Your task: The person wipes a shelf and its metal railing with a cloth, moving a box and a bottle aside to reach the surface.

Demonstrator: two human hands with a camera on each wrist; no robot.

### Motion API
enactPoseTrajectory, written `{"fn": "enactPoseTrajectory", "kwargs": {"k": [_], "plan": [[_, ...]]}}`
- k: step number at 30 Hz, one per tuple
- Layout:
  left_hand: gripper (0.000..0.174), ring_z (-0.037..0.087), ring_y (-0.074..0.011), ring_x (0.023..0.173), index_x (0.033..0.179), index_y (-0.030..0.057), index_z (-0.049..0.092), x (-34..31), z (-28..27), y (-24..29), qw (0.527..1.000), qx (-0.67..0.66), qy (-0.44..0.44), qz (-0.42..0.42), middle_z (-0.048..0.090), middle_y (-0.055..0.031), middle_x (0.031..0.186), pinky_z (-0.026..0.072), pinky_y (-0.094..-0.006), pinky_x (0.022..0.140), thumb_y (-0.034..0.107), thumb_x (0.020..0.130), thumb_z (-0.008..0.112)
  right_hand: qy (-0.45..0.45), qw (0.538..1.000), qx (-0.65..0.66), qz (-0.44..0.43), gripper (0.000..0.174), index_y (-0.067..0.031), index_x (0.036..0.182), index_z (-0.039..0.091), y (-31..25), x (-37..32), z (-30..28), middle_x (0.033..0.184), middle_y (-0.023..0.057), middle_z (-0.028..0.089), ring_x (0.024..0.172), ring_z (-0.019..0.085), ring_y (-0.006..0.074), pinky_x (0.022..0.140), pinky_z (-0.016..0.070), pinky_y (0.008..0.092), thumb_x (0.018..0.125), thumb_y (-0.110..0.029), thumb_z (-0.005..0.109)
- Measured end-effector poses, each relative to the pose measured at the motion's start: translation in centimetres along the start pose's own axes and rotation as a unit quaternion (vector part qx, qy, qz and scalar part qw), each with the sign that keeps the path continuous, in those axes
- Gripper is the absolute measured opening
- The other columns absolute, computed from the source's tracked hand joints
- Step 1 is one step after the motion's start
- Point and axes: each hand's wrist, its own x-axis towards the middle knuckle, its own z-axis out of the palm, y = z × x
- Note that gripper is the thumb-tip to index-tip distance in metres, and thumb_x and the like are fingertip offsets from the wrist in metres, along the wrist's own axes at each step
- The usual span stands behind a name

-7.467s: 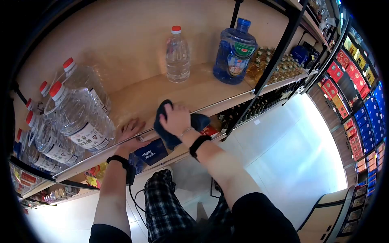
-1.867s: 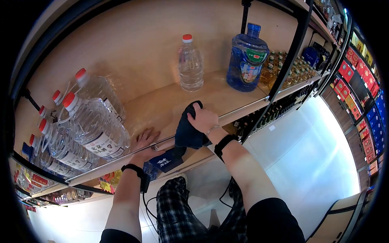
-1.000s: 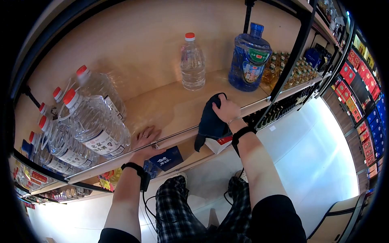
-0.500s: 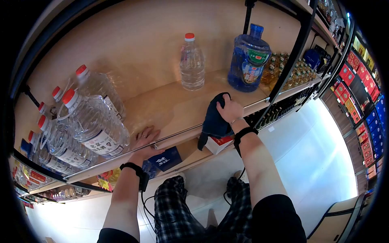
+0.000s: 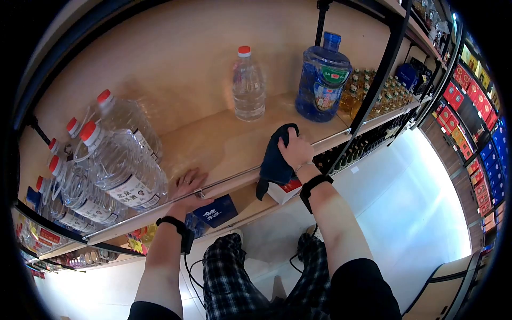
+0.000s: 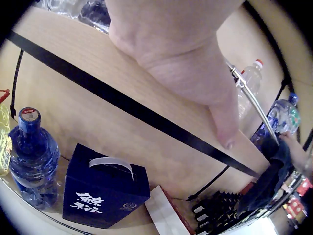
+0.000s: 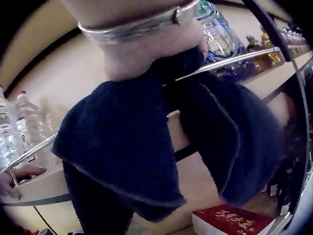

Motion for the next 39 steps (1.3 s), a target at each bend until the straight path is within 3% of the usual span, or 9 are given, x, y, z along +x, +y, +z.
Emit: {"fn": "enactPoseTrajectory", "kwargs": {"k": [9, 12, 19, 28, 33, 39], "plan": [[0.09, 0.027, -0.0285, 0.136, 0.137, 0.0293, 0.045, -0.1, 0.4, -0.2, 1.0, 0.011, 0.024, 0.01, 0.032, -0.0026, 0.147, 0.0189, -0.0473, 0.111, 0.055, 0.056, 0.076, -0.009, 1.0, 0.007, -0.019, 0.046, -0.0133, 0.119, 0.049, -3.6, -2.0, -0.4, 0.087, 0.0195, 0.061, 0.07, 0.065, 0.0369, 0.057, 0.0532, 0.0454, 0.086, -0.046, 0.052], [0.09, 0.027, -0.0286, 0.136, 0.137, 0.0292, 0.044, 0.0, 0.4, -0.1, 1.0, 0.016, 0.025, 0.008, 0.031, -0.0025, 0.147, 0.0191, -0.0474, 0.111, 0.054, 0.057, 0.076, -0.025, 0.999, 0.029, -0.027, 0.046, -0.012, 0.119, 0.048, -5.1, -2.8, -0.6, 0.087, 0.0198, 0.063, 0.074, 0.064, 0.0392, 0.062, 0.0528, 0.0476, 0.086, -0.044, 0.053], [0.09, 0.026, -0.029, 0.137, 0.137, 0.0278, 0.044, 0.0, 0.6, -0.2, 1.0, 0.002, 0.011, 0.004, 0.029, -0.0035, 0.148, 0.0182, -0.048, 0.111, 0.053, 0.057, 0.077, -0.008, 0.998, 0.032, -0.06, 0.046, -0.0127, 0.12, 0.048, -6.4, -3.7, -0.4, 0.085, 0.0184, 0.06, 0.066, 0.065, 0.0357, 0.053, 0.0526, 0.0443, 0.086, -0.045, 0.052], [0.089, 0.027, -0.0293, 0.137, 0.137, 0.0251, 0.044, 0.1, 0.2, 0.3, 1.0, -0.01, 0.024, 0.011, 0.031, -0.0054, 0.147, 0.0204, -0.0488, 0.111, 0.049, 0.058, 0.076, -0.044, 0.993, 0.058, -0.089, 0.044, -0.0109, 0.117, 0.049, -11.6, -6.1, -0.1, 0.084, 0.0194, 0.06, 0.067, 0.064, 0.038, 0.056, 0.0526, 0.0462, 0.086, -0.042, 0.053], [0.086, 0.028, -0.0296, 0.136, 0.135, 0.0251, 0.046, 0.3, 1.0, -0.4, 0.999, -0.002, 0.041, 0.018, 0.033, -0.0063, 0.147, 0.0214, -0.0503, 0.109, 0.047, 0.057, 0.075, -0.023, 0.988, 0.097, -0.114, 0.036, -0.0109, 0.104, 0.049, -14.8, -7.8, 0.1, 0.079, 0.0178, 0.058, 0.065, 0.064, 0.035, 0.052, 0.0521, 0.0431, 0.085, -0.041, 0.055], [0.084, 0.027, -0.0273, 0.137, 0.134, 0.0266, 0.046, 0.1, 0.5, -0.2, 0.999, 0.038, 0.024, -0.008, 0.033, -0.0038, 0.148, 0.0214, -0.0508, 0.109, 0.051, 0.058, 0.073, -0.034, 0.98, 0.126, -0.148, 0.039, -0.0109, 0.108, 0.049, -14.1, -7.4, 0.1, 0.077, 0.0188, 0.059, 0.061, 0.063, 0.0356, 0.052, 0.0517, 0.044, 0.086, -0.042, 0.054]]}}
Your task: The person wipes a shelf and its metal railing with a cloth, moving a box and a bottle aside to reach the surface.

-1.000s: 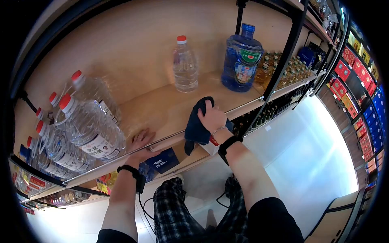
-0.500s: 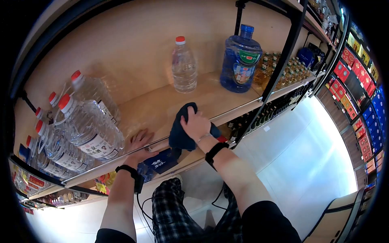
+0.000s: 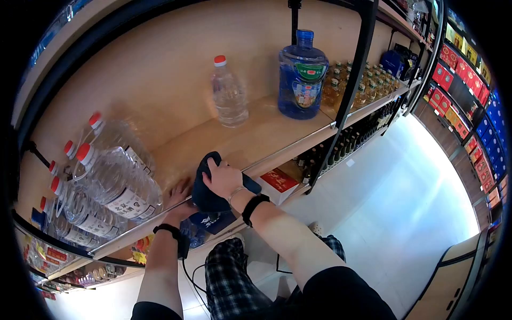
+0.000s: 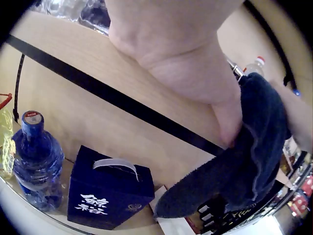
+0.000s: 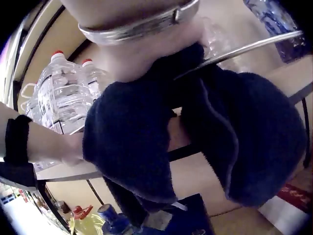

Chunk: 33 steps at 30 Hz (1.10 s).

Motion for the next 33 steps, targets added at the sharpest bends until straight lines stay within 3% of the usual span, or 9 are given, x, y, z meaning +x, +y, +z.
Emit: {"fn": "enactPoseTrajectory", "kwargs": {"k": [5, 8, 11, 15, 24, 33], "plan": [[0.085, 0.028, -0.0269, 0.136, 0.135, 0.0281, 0.046, 0.0, 0.0, 0.0, 1.0, -0.012, -0.002, 0.002, 0.034, -0.0037, 0.147, 0.021, -0.0488, 0.109, 0.055, 0.059, 0.071, -0.04, 0.999, -0.007, -0.01, 0.039, -0.011, 0.108, 0.048, 1.1, 0.5, -1.0, 0.076, 0.0174, 0.061, 0.063, 0.064, 0.0366, 0.054, 0.0515, 0.0467, 0.086, -0.043, 0.053], [0.087, 0.027, -0.0313, 0.136, 0.135, 0.024, 0.046, -0.1, -0.1, 0.3, 1.0, -0.02, 0.003, 0.018, 0.031, -0.007, 0.147, 0.0205, -0.0484, 0.111, 0.05, 0.058, 0.076, -0.061, 0.998, -0.011, 0.009, 0.043, -0.0125, 0.116, 0.047, 2.7, 0.7, -1.8, 0.079, 0.0187, 0.065, 0.071, 0.065, 0.039, 0.061, 0.0521, 0.0493, 0.087, -0.044, 0.051], [0.086, 0.027, -0.0311, 0.136, 0.135, 0.0253, 0.048, 0.0, 0.1, 0.4, 1.0, -0.02, 0.011, 0.013, 0.032, -0.0069, 0.147, 0.02, -0.0472, 0.111, 0.049, 0.058, 0.077, -0.046, 0.999, -0.023, 0.015, 0.039, -0.0119, 0.108, 0.048, 4.6, 1.0, -2.4, 0.081, 0.019, 0.063, 0.067, 0.064, 0.0377, 0.058, 0.0519, 0.0481, 0.087, -0.045, 0.051], [0.087, 0.027, -0.0309, 0.136, 0.136, 0.0271, 0.046, -0.1, -0.3, 0.3, 1.0, -0.025, -0.012, 0.013, 0.031, -0.0062, 0.147, 0.0193, -0.0464, 0.112, 0.049, 0.058, 0.078, -0.058, 0.997, -0.03, 0.039, 0.04, -0.0122, 0.108, 0.048, 6.9, 1.3, -3.3, 0.085, 0.0208, 0.063, 0.073, 0.065, 0.0383, 0.061, 0.0524, 0.0476, 0.087, -0.045, 0.05], [0.088, 0.026, -0.028, 0.137, 0.136, 0.028, 0.045, -0.1, -0.7, 0.7, 0.999, -0.018, -0.026, -0.007, 0.031, -0.004, 0.147, 0.019, -0.0462, 0.112, 0.048, 0.056, 0.079, -0.043, 0.994, -0.068, 0.071, 0.048, -0.0139, 0.123, 0.046, 11.5, 2.0, -3.9, 0.087, 0.0196, 0.065, 0.076, 0.065, 0.038, 0.065, 0.0533, 0.0466, 0.087, -0.046, 0.05], [0.088, 0.028, -0.0279, 0.136, 0.134, 0.0271, 0.047, -0.2, -0.4, 0.3, 0.999, -0.032, -0.005, 0.009, 0.034, -0.0038, 0.145, 0.0187, -0.0463, 0.112, 0.048, 0.055, 0.08, -0.012, 0.994, -0.071, 0.087, 0.049, -0.0141, 0.125, 0.046, 14.1, 2.2, -3.9, 0.088, 0.0205, 0.064, 0.077, 0.065, 0.0379, 0.065, 0.0534, 0.0467, 0.087, -0.045, 0.049]]}}
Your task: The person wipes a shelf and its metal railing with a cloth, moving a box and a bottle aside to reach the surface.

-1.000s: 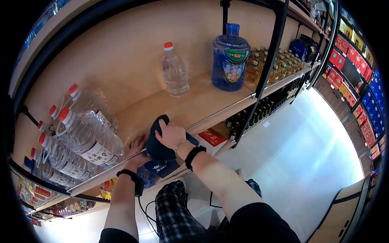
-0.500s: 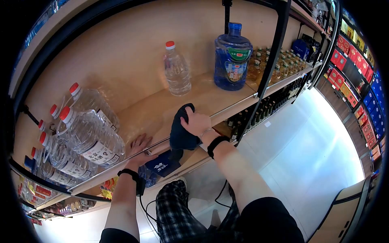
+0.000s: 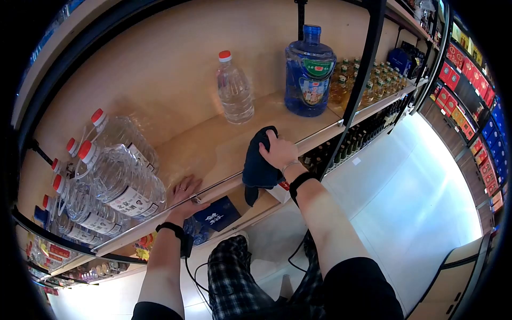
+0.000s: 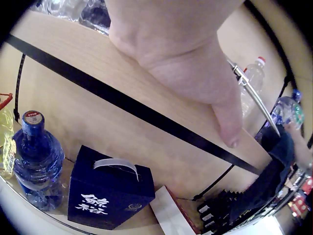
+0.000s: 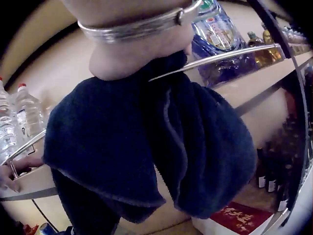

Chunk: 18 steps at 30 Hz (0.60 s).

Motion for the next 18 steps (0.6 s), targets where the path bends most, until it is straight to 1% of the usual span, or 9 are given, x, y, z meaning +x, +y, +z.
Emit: {"fn": "enactPoseTrajectory", "kwargs": {"k": [5, 12, 18], "plan": [[0.086, 0.029, -0.0287, 0.135, 0.132, 0.0247, 0.05, 0.1, 0.3, -0.2, 0.999, -0.023, 0.023, 0.021, 0.035, -0.0055, 0.144, 0.0192, -0.0463, 0.111, 0.045, 0.055, 0.08, -0.002, 1.0, -0.027, 0.015, 0.05, -0.0144, 0.126, 0.047, -0.6, -0.2, 0.0, 0.089, 0.0197, 0.064, 0.076, 0.065, 0.037, 0.063, 0.0534, 0.0459, 0.087, -0.045, 0.049], [0.084, 0.03, -0.0295, 0.135, 0.131, 0.0235, 0.051, 0.2, 0.9, -0.7, 0.998, -0.046, 0.029, 0.025, 0.036, -0.0065, 0.144, 0.0194, -0.0465, 0.111, 0.044, 0.055, 0.08, -0.017, 0.999, -0.039, 0.026, 0.049, -0.0147, 0.125, 0.047, -1.3, -0.3, -0.7, 0.088, 0.019, 0.063, 0.076, 0.066, 0.0359, 0.063, 0.0535, 0.0453, 0.087, -0.045, 0.049], [0.086, 0.029, -0.0279, 0.135, 0.133, 0.0243, 0.049, 0.1, 0.7, -0.2, 1.0, -0.006, 0.009, 0.009, 0.035, -0.0059, 0.145, 0.0205, -0.0475, 0.111, 0.045, 0.055, 0.08, -0.03, 0.998, -0.039, 0.031, 0.041, -0.0134, 0.114, 0.05, -1.8, 0.2, -0.6, 0.088, 0.0186, 0.064, 0.077, 0.066, 0.0345, 0.063, 0.0539, 0.0446, 0.086, -0.044, 0.05]]}}
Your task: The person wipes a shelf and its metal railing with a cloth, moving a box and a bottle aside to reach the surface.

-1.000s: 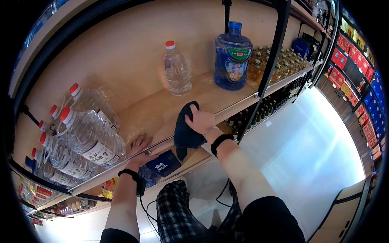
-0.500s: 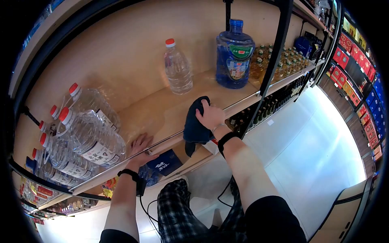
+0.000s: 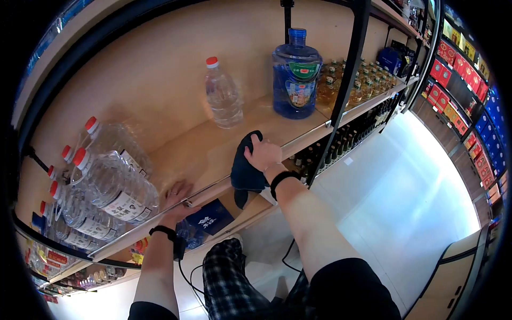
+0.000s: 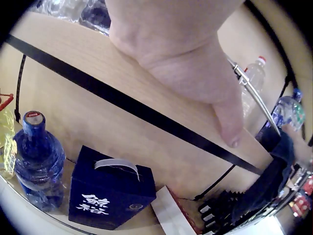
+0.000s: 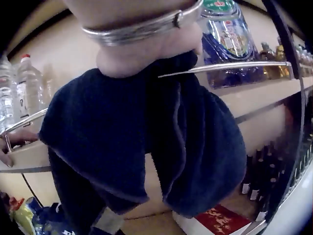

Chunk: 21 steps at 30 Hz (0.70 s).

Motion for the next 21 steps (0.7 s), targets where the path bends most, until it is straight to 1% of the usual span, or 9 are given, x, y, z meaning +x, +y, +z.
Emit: {"fn": "enactPoseTrajectory", "kwargs": {"k": [2, 5, 8, 11, 12, 14, 17, 20, 21], "plan": [[0.087, 0.029, -0.0272, 0.136, 0.133, 0.0244, 0.049, 0.0, 0.1, -0.3, 1.0, -0.006, 0.0, 0.006, 0.034, -0.0056, 0.145, 0.0205, -0.0483, 0.111, 0.045, 0.056, 0.08, 0.001, 1.0, -0.007, 0.0, 0.039, -0.0133, 0.112, 0.05, -0.2, 0.0, 0.0, 0.087, 0.0184, 0.064, 0.077, 0.066, 0.0344, 0.063, 0.0539, 0.0444, 0.086, -0.043, 0.05], [0.087, 0.027, -0.0288, 0.137, 0.137, 0.0247, 0.045, 0.0, -0.1, -0.1, 1.0, 0.013, -0.014, 0.002, 0.033, -0.0066, 0.146, 0.0198, -0.0491, 0.111, 0.05, 0.059, 0.077, 0.003, 1.0, -0.023, 0.0, 0.038, -0.0133, 0.109, 0.05, -0.3, 0.1, 0.2, 0.086, 0.0181, 0.064, 0.077, 0.066, 0.0339, 0.063, 0.0539, 0.0446, 0.086, -0.043, 0.05], [0.087, 0.025, -0.0315, 0.137, 0.14, 0.0248, 0.04, -0.2, -0.3, 0.4, 0.996, 0.085, -0.027, -0.003, 0.029, -0.0081, 0.148, 0.0192, -0.0502, 0.111, 0.056, 0.065, 0.071, 0.002, 1.0, -0.012, 0.0, 0.038, -0.0125, 0.109, 0.05, -0.3, 0.2, 0.2, 0.085, 0.0192, 0.064, 0.077, 0.065, 0.036, 0.064, 0.0533, 0.0464, 0.086, -0.043, 0.049], [0.086, 0.024, -0.0336, 0.138, 0.142, 0.026, 0.037, -0.5, -0.1, 0.6, 0.998, 0.051, -0.037, -0.024, 0.026, -0.0094, 0.15, 0.0185, -0.0508, 0.111, 0.06, 0.068, 0.066, -0.003, 1.0, -0.001, 0.007, 0.037, -0.0118, 0.108, 0.05, -0.4, 0.1, 0.1, 0.086, 0.0199, 0.063, 0.077, 0.065, 0.0375, 0.064, 0.0529, 0.0475, 0.087, -0.042, 0.049], [0.085, 0.023, -0.0326, 0.138, 0.142, 0.0248, 0.036, -0.6, -0.1, 0.7, 0.998, 0.052, -0.036, -0.028, 0.027, -0.0091, 0.15, 0.0184, -0.0512, 0.111, 0.059, 0.07, 0.065, -0.004, 1.0, 0.002, 0.011, 0.037, -0.0117, 0.108, 0.05, -0.4, 0.2, 0.3, 0.086, 0.0199, 0.063, 0.077, 0.065, 0.0377, 0.064, 0.0528, 0.0477, 0.087, -0.042, 0.049], [0.084, 0.021, -0.0306, 0.139, 0.143, 0.0222, 0.033, -0.8, 0.1, 1.1, 0.997, 0.054, -0.035, -0.034, 0.029, -0.0084, 0.149, 0.0182, -0.0519, 0.111, 0.057, 0.073, 0.063, 0.007, 1.0, -0.013, 0.003, 0.036, -0.0126, 0.108, 0.05, -0.4, 0.3, 0.5, 0.085, 0.0182, 0.064, 0.077, 0.065, 0.0352, 0.062, 0.0531, 0.0462, 0.087, -0.042, 0.049], [0.082, 0.023, -0.0312, 0.139, 0.142, 0.0183, 0.034, -1.5, 2.7, 1.7, 0.995, 0.037, 0.031, -0.087, 0.03, -0.0089, 0.148, 0.019, -0.0535, 0.11, 0.051, 0.074, 0.065, -0.003, 1.0, -0.021, -0.005, 0.036, -0.0131, 0.108, 0.05, -0.1, 0.4, 0.7, 0.085, 0.0175, 0.064, 0.078, 0.066, 0.0341, 0.063, 0.0532, 0.0456, 0.087, -0.042, 0.049], [0.082, 0.021, -0.0306, 0.14, 0.141, 0.0136, 0.035, -4.4, 4.4, 3.0, 0.986, 0.087, 0.067, -0.124, 0.027, -0.0112, 0.149, 0.0208, -0.0553, 0.108, 0.046, 0.073, 0.068, -0.011, 1.0, -0.018, -0.001, 0.036, -0.0131, 0.108, 0.05, -0.2, 0.5, 0.5, 0.088, 0.0181, 0.064, 0.078, 0.066, 0.0343, 0.064, 0.0532, 0.046, 0.087, -0.042, 0.048], [0.079, 0.025, -0.0313, 0.138, 0.139, 0.0118, 0.037, -5.4, 4.5, 3.9, 0.988, 0.064, 0.08, -0.118, 0.031, -0.0131, 0.147, 0.0244, -0.0535, 0.107, 0.042, 0.073, 0.069, -0.013, 1.0, -0.016, 0.004, 0.035, -0.0131, 0.108, 0.05, -0.2, 0.4, 0.5, 0.089, 0.0183, 0.065, 0.078, 0.066, 0.0344, 0.064, 0.0532, 0.0461, 0.087, -0.042, 0.048]]}}
